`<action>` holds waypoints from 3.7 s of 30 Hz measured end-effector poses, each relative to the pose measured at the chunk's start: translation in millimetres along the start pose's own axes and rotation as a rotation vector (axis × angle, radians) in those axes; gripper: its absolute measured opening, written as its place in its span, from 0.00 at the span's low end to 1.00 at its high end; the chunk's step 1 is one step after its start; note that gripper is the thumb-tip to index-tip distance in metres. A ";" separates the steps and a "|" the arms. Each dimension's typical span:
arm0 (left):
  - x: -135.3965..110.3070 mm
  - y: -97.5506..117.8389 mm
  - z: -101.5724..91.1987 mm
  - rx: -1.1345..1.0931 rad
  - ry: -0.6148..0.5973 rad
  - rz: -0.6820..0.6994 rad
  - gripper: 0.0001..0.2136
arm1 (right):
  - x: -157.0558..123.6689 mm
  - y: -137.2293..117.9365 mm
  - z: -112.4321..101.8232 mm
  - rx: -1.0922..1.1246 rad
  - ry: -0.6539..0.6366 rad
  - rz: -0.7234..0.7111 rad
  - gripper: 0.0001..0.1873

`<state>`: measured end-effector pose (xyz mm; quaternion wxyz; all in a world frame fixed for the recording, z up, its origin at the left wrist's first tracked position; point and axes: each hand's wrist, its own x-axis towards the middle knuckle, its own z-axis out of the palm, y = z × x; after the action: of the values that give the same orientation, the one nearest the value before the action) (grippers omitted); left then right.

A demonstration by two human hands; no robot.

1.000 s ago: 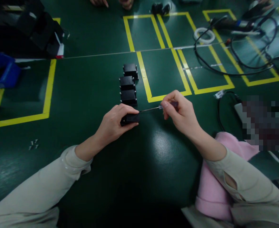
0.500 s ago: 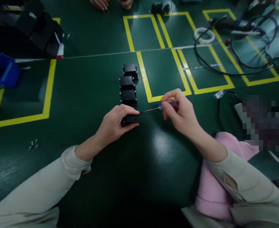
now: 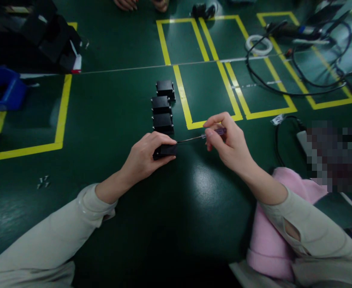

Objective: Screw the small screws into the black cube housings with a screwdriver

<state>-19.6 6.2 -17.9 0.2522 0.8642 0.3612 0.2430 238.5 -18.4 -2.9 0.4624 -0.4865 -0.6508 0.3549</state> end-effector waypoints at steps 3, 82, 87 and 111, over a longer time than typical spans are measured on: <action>-0.4 -0.6 0.5 0.004 0.004 0.005 0.13 | 0.2 2.4 0.0 0.009 -0.005 -0.004 0.12; -2.0 1.7 -0.8 0.076 -0.022 -0.031 0.17 | 0.7 0.4 -1.1 -0.079 0.018 -0.055 0.08; -1.7 2.3 -1.2 0.076 -0.022 -0.030 0.17 | -0.9 0.5 -0.6 -0.091 0.023 -0.081 0.07; -2.2 1.0 -0.6 0.077 -0.015 -0.022 0.17 | -2.8 -0.7 0.7 -0.080 -0.002 -0.090 0.09</action>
<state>-20.8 4.1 -17.4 0.2242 0.8710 0.3779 0.2195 237.9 -21.3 -3.2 0.4574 -0.4744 -0.6861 0.3082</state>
